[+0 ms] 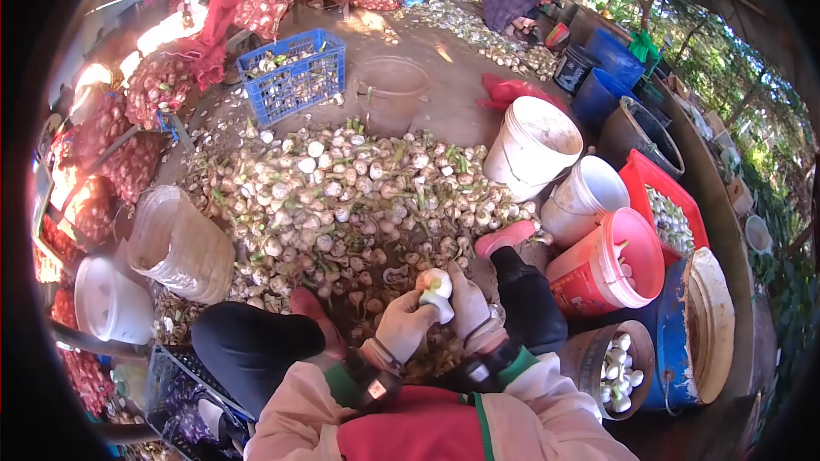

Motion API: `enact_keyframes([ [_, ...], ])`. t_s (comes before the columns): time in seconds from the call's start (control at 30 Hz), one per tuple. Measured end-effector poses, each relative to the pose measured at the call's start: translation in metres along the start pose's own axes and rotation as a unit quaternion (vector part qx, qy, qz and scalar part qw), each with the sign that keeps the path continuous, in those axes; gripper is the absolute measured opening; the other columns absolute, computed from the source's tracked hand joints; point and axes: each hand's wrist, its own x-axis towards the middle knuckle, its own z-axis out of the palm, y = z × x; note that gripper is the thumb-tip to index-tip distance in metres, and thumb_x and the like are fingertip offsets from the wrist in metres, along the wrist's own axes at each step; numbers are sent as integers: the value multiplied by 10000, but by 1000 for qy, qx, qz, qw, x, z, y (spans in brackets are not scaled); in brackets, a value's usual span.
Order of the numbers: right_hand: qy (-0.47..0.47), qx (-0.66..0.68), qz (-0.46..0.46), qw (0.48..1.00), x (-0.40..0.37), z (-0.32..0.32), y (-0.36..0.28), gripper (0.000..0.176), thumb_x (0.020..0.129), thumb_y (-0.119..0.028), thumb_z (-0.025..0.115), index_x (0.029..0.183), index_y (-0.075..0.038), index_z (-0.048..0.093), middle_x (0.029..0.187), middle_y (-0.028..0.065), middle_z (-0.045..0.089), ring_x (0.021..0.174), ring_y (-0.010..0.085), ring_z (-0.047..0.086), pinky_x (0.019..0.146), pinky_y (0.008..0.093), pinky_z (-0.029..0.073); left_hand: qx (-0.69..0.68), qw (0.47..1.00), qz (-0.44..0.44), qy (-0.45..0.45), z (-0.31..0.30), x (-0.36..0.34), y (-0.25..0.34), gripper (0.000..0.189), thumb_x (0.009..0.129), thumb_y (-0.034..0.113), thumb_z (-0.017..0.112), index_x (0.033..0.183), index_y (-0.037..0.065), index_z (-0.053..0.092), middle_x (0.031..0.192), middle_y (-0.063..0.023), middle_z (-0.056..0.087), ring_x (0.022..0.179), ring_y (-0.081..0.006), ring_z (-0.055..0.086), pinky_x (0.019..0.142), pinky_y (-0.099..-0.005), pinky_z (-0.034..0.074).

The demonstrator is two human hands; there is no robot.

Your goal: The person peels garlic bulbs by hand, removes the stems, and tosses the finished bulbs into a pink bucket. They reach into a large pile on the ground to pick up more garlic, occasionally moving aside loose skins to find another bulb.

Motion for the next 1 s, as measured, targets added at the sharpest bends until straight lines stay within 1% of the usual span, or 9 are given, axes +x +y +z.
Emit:
enact_keyframes([
  [0.23, -53, 199, 69, 976, 5, 26, -4, 438, 930, -190, 572, 1329, -52, 455, 1043, 116, 620, 965, 178, 607, 823, 326, 497, 293, 943, 98, -123, -24, 10, 4, 211, 877, 150, 578, 1034, 16, 623, 848, -44, 659, 778, -139, 619, 707, -276, 499],
  [0.3, -64, -181, -132, 972, -1, 4, -10, 336, 940, -157, 512, 1256, -45, 500, 1014, 106, 626, 923, 184, 632, 798, 317, 512, 99, 983, -18, -154, -46, 7, 15, 174, 891, 164, 557, 997, 35, 604, 796, -26, 624, 711, -102, 594, 612, -251, 484],
  [0.37, -89, 116, 18, 989, -9, -1, -7, 292, 934, -93, 462, 1214, -33, 514, 984, 128, 634, 862, 245, 649, 785, 348, 525, -403, 906, 45, 123, -51, 8, 55, 171, 961, 248, 520, 920, 89, 566, 730, -16, 589, 596, -116, 561, 497, -228, 452],
  [0.4, -92, 379, 153, 908, -7, -5, -10, 267, 916, -41, 454, 1170, -18, 535, 1016, 157, 617, 896, 312, 632, 813, 382, 518, -479, 856, 195, -25, -127, 41, 23, 183, 973, 242, 499, 964, 70, 562, 739, -3, 563, 624, -102, 538, 569, -220, 456],
  [0.57, -29, 47, -32, 998, -7, 39, 3, 292, 978, -188, 477, 1220, -25, 493, 1106, 138, 589, 1021, 326, 586, 858, 374, 478, 92, 975, 185, 87, -42, -2, 13, 358, 837, -22, 613, 1163, 34, 476, 964, -19, 569, 840, -102, 567, 694, -248, 486],
  [0.7, 1, 14, -83, 996, -15, 54, -23, 278, 968, -237, 519, 1127, -18, 579, 996, 95, 628, 944, 207, 611, 821, 327, 485, 0, 986, 141, 83, -40, -20, 15, 229, 816, 7, 658, 1010, 22, 538, 843, -52, 615, 776, -166, 601, 673, -278, 492],
  [0.83, -31, 4, 175, 984, -31, 34, -50, 263, 951, -226, 571, 1084, -7, 626, 837, 36, 653, 734, 81, 616, 659, 245, 499, 372, 840, 394, 36, -61, -19, 13, 117, 809, 32, 638, 909, 25, 577, 933, -141, 608, 787, -275, 624, 740, -340, 502],
  [0.93, 10, 28, 47, 998, -31, 29, -29, 178, 917, -88, 610, 1072, -4, 640, 777, 5, 640, 651, 52, 575, 593, 210, 477, 480, 759, 438, -32, -54, -23, 19, 99, 812, 55, 616, 810, 38, 519, 841, -141, 624, 787, -287, 640, 717, -360, 513],
  [1.0, -12, -32, -78, 996, -36, 16, -26, 180, 909, -6, 596, 1086, 4, 631, 831, 2, 631, 688, 47, 550, 630, 210, 470, 233, 915, 330, 12, -56, -26, 49, 69, 847, -3, 525, 825, 59, 544, 777, -95, 613, 729, -202, 616, 621, -306, 488],
])
